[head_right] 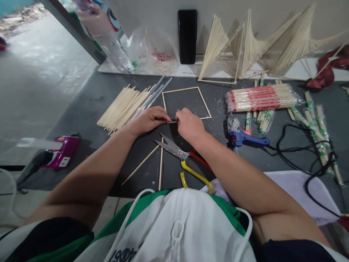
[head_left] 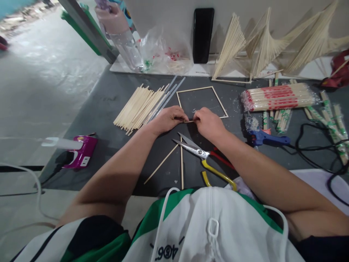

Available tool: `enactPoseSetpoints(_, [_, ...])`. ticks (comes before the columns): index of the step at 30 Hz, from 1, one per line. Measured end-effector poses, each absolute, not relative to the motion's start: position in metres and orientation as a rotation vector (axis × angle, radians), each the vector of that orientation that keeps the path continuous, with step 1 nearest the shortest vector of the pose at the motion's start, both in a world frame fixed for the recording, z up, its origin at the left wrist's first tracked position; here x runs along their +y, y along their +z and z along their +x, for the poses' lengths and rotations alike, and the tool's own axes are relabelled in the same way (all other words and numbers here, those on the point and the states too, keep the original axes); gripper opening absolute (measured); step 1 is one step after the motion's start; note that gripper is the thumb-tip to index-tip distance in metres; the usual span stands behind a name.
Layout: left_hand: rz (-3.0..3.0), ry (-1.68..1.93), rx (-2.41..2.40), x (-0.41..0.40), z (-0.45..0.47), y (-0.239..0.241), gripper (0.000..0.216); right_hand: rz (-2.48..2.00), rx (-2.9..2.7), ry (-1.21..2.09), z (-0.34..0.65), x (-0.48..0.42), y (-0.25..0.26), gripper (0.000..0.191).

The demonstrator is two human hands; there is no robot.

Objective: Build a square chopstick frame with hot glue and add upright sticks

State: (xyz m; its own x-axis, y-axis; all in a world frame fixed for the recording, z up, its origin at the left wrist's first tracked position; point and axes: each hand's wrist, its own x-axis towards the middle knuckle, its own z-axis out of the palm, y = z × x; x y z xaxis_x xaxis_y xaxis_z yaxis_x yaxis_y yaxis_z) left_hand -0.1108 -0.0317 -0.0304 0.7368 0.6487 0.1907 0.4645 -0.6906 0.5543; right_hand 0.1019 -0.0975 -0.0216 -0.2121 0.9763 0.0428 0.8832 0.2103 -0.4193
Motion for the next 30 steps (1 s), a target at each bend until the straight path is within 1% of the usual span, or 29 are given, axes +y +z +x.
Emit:
enactPoseSetpoints(3, [2.426,0.529,0.844,-0.0339,-0.1099,-0.0281,0.02,-1.765,-2.192,0.431,0.1018,-0.0981,-0.0205,0.025])
enactPoseSetpoints(9, [2.307,0.511,0.994,-0.039,-0.1076,-0.0231,0.019,-1.788,-2.229,0.401,0.1015,-0.0979,-0.0181,0.027])
enactPoseSetpoints(13, [2.322,0.511,0.995,-0.0393,-0.1066,-0.0223,0.015,-1.792,-2.226,0.408,0.1013,-0.0974,-0.0175,0.027])
enactPoseSetpoints(19, [2.324,0.515,0.99,-0.0387,-0.1064,-0.0232,0.016,-1.779,-2.229,0.412,0.1015,-0.0972,-0.0176,0.025])
enactPoseSetpoints(27, [2.363,0.523,0.893,-0.0361,-0.1075,-0.0248,0.012,-1.786,-2.233,0.391,0.1012,-0.0988,-0.0165,0.025])
enactPoseSetpoints(30, [2.402,0.533,0.795,-0.0322,-0.1083,-0.0271,0.015,-1.794,-2.228,0.389,0.1009,-0.0985,-0.0164,0.025])
